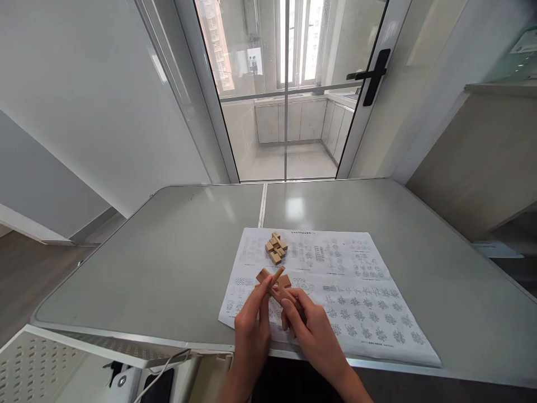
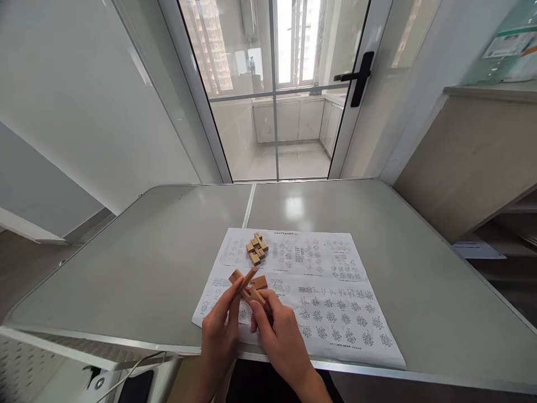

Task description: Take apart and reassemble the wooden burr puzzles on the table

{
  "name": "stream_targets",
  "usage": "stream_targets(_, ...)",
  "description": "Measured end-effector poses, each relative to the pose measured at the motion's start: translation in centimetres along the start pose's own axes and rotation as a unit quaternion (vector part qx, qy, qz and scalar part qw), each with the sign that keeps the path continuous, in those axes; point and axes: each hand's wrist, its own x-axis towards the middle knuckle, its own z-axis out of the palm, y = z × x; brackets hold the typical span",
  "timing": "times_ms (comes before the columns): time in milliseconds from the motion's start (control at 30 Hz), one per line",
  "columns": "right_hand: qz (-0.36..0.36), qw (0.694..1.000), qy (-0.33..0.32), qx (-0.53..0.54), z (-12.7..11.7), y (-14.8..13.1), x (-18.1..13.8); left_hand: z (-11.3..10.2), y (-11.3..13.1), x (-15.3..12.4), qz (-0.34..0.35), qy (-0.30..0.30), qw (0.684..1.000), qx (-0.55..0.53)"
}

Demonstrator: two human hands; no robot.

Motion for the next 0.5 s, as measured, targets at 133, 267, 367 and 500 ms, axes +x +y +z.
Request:
stream_targets(133, -0.048, 0.993, 0.056, -0.091, -0.6, 0.2, 0.5, -0.2, -0.7, -0.1, -0.082, 0.06, 0.994, -0.036)
stream_targets(267, -0.16, 0.947, 0.059, -0.273, -1.6, 0.7, 2.1, -0.2, -1.2, -0.2, -0.11, 0.065, 0.988, -0.09)
stream_targets(367, -0.193, 0.91, 0.027, -0.365, -2.0, 1.0, 3.5, -0.1, -1.3, -0.2, -0.117, 0.067, 0.985, -0.107)
stream_targets(500, -0.182, 0.894, -0.001, -0.409, -2.2, 1.3, 4.6, -0.2, -1.0, -0.2, -0.119, 0.059, 0.984, -0.115)
